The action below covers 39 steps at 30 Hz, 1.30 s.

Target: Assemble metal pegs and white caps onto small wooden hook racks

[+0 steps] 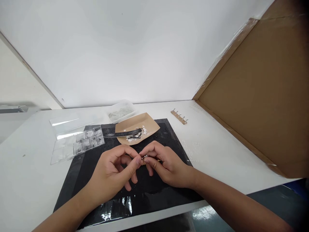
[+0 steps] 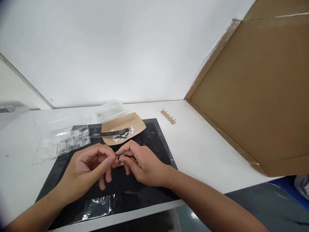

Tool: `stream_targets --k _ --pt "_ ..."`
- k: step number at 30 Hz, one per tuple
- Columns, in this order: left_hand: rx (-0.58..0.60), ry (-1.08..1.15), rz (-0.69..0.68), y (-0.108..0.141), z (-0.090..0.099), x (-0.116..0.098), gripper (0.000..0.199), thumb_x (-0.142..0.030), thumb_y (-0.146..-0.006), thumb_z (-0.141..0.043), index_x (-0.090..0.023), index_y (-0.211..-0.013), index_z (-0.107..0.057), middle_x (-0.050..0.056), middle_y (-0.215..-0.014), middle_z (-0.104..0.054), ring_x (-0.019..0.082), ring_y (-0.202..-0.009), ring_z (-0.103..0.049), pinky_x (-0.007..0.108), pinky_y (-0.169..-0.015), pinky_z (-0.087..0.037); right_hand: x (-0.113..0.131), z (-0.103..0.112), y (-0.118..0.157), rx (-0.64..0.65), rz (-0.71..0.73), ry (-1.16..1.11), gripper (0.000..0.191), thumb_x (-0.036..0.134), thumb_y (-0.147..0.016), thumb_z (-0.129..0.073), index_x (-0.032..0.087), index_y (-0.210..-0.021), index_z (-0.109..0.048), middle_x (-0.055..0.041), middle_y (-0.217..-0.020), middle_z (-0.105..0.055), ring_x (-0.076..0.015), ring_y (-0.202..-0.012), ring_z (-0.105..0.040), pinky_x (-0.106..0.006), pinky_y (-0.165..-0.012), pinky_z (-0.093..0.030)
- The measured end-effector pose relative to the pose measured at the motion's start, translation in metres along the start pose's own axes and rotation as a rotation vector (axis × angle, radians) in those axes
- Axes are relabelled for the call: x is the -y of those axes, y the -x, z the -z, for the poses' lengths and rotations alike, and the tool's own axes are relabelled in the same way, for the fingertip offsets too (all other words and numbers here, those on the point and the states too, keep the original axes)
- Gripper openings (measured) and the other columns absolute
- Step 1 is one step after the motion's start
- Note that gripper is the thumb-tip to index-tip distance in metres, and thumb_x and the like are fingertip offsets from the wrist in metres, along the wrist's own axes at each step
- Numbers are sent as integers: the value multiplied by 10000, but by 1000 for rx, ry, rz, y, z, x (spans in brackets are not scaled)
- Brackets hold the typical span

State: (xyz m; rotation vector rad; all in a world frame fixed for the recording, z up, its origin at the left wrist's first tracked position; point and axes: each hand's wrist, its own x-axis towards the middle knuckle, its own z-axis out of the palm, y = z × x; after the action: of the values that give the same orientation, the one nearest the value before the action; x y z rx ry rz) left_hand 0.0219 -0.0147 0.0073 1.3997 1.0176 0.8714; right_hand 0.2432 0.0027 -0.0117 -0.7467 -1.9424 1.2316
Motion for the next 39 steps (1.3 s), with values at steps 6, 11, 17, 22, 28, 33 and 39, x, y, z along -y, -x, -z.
stream_targets --k 6,11,17,22,28,33,39 --pt "-36 -6 -5 -3 -2 1 275 -425 -968 -712 -152 -989 -689 36 -742 -707 158 -542 -708 230 -382 -606 3 -2 0 0 1 90 126 216 -1118 -437 221 -1222 -509 38 -788 -680 -99 -635 -654 -229 -612 -495" --pt "-29 53 -1 -3 -3 1 262 -409 -963 -719 -152 -989 -677 27 -752 -695 156 -543 -708 229 -372 -601 -1 -4 2 -66 33 67 81 226 -1103 -490 230 -1162 -544 35 -792 -671 -95 -608 -655 -210 -546 -477" --pt "-64 82 -24 -4 -5 1 239 -384 -960 -718 -150 -943 -673 30 -806 -688 140 -540 -696 228 -370 -600 -6 -5 1 -118 22 42 49 269 -1081 -553 235 -1116 -547 7 -863 -734 -93 -576 -663 -225 -564 -533" --pt "-91 36 -70 0 -7 3 182 -336 -957 -715 -160 -930 -682 36 -879 -693 123 -546 -687 216 -377 -594 -5 -6 -1 -115 -15 34 106 310 -1052 -629 232 -1014 -569 29 -776 -719 -108 -575 -693 -219 -542 -510" --pt "-107 19 -78 -1 -10 6 142 -300 -951 -710 -165 -915 -682 25 -862 -675 121 -554 -688 206 -389 -588 -5 -7 -4 -154 -4 -27 126 290 -1009 -691 221 -920 -636 -14 -949 -717 -97 -616 -679 -243 -581 -545" --pt "-102 37 -65 -2 -12 6 163 -314 -951 -704 -160 -911 -669 20 -833 -665 112 -527 -673 194 -376 -575 -7 -6 -6 -222 56 -35 120 286 -947 -784 224 -886 -701 -36 -987 -689 -137 -747 -665 -275 -630 -576" --pt "-109 49 -61 -2 -11 9 146 -307 -952 -703 -170 -923 -660 14 -837 -674 110 -524 -668 200 -375 -575 -7 -10 -7 -266 9 -110 176 329 -936 -802 217 -852 -695 -24 -924 -650 -133 -717 -648 -290 -637 -561"
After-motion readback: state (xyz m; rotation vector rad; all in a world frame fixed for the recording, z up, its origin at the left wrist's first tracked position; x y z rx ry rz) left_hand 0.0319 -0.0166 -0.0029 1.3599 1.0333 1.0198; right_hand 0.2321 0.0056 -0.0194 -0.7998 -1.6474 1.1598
